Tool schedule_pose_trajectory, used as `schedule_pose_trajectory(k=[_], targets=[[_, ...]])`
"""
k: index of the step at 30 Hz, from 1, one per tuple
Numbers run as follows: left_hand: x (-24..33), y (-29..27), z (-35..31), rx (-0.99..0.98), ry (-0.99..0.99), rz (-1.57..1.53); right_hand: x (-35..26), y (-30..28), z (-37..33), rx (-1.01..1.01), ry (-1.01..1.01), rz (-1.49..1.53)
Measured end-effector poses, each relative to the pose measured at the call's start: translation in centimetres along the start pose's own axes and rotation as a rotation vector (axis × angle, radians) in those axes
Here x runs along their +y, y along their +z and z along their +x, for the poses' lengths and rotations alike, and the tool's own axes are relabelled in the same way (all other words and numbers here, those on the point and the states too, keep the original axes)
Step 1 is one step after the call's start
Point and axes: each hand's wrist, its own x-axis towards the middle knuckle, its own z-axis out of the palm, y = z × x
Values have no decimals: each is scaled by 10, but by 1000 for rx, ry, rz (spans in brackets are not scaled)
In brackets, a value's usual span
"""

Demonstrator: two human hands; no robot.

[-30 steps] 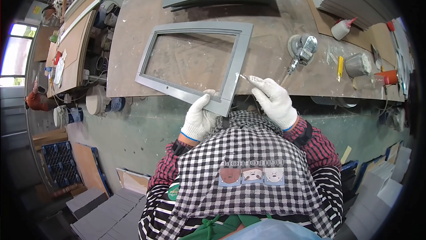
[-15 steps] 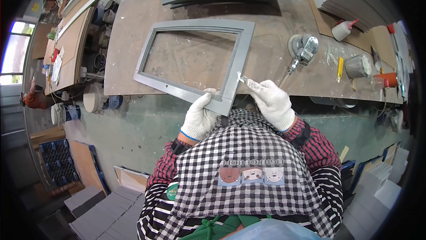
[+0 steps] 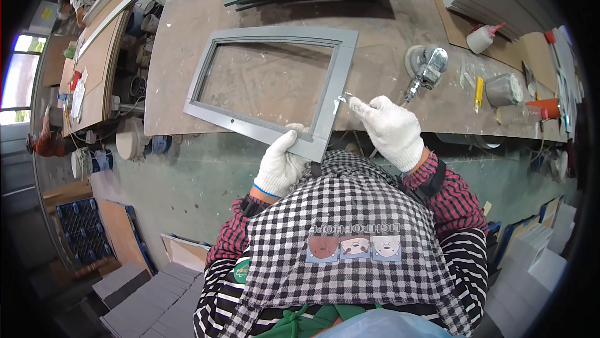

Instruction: Sanding the edges of a grey rectangular furniture frame and applying adhesive to the corner joints.

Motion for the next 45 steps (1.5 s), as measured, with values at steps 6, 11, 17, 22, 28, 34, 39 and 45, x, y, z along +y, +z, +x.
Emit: schedule_pose_trajectory(k=[6, 11, 17, 22, 28, 34, 39, 45], targets=[[1, 3, 0, 12, 0, 19, 0, -7, 5, 19, 3, 103], [0, 9, -1, 16, -6, 66, -8, -14, 2, -59, -76, 30], [-4, 10, -1, 42, 47, 105, -2, -11, 11, -58, -41, -63], [-1, 3, 1, 25, 12, 56, -8, -23, 17, -94, 9, -40], [-3, 3, 1, 36, 14, 48, -18, -32, 22, -268, 47, -49], [-4, 0, 2, 50, 13, 80, -24, -37, 17, -357, 22, -29], [-2, 2, 1, 43, 12, 95, -21, -39, 13, -447, 48, 147], [1, 10, 1, -30, 0, 44, 2, 0, 1, -114, 235, 512]])
